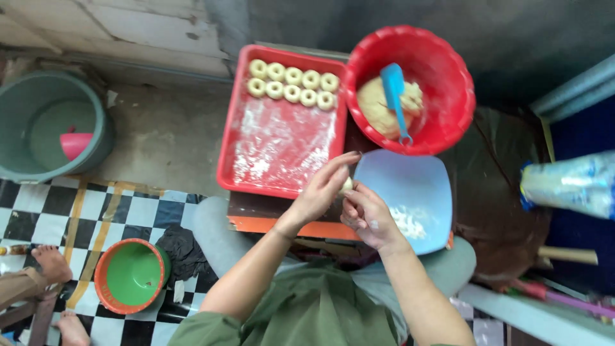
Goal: Shaping small pieces of dough into donuts by rolling them and poking a hole in the center before placing them on a tray.
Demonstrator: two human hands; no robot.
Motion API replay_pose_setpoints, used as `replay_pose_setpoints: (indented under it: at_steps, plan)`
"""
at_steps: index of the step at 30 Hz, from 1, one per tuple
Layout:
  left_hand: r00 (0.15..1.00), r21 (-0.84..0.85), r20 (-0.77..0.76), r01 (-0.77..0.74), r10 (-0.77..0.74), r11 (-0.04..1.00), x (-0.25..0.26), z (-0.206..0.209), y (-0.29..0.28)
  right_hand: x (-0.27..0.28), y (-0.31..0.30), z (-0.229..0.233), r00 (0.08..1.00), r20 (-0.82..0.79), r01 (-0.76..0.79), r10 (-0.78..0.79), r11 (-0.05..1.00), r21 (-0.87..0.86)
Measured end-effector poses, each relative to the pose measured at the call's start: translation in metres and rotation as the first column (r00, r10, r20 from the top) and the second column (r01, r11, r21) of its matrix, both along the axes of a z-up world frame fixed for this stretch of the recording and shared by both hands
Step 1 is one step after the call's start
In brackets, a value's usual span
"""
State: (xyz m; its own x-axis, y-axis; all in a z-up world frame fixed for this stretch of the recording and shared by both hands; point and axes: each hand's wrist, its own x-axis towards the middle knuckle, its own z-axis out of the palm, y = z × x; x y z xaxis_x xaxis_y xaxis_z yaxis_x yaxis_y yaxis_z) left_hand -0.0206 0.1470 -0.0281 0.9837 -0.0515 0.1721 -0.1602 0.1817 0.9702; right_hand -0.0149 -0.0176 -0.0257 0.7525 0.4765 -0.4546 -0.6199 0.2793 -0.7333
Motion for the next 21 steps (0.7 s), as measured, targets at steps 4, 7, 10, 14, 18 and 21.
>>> replay_pose_setpoints:
  at_steps: [4, 7, 10, 14, 18, 21]
  plan:
    - [0.968, 0.407, -0.043, -0.208, 0.247, 0.889, -0.037, 0.019, 0.067, 0.041, 0.037, -0.006, 0.984, 0.135, -0.11, 0.12, 0.991, -0.076]
    - [0.99, 0.727, 0.082, -0.137, 0.113, 0.673, -0.055, 0.017, 0.09, 0.081, 0.073, -0.022, 0.864, 0.417, -0.065, 0.282, 0.884, -0.464]
    - [0.999, 0.869, 0.027, -0.04, 0.032, 0.492, -0.064, -0.005, 0.087, 0.1, 0.112, -0.021, 0.768, 0.263, -0.111, 0.584, 0.526, -0.843]
    - [0.995, 0.911, 0.081, -0.099, 0.062, 0.402, -0.065, -0.015, 0.082, 0.127, 0.128, -0.046, 0.406, 0.033, 0.009, 0.913, 0.032, -0.999]
    - [0.971, 0.893, 0.209, -0.238, 0.115, 0.383, -0.063, -0.019, 0.081, 0.125, 0.166, -0.001, 0.391, -0.037, -0.038, 0.92, -0.024, -0.999]
    - [0.967, 0.885, 0.228, -0.256, 0.118, 0.389, -0.061, -0.016, 0.083, 0.16, 0.177, -0.05, 0.319, 0.017, 0.116, 0.947, -0.022, -0.993]
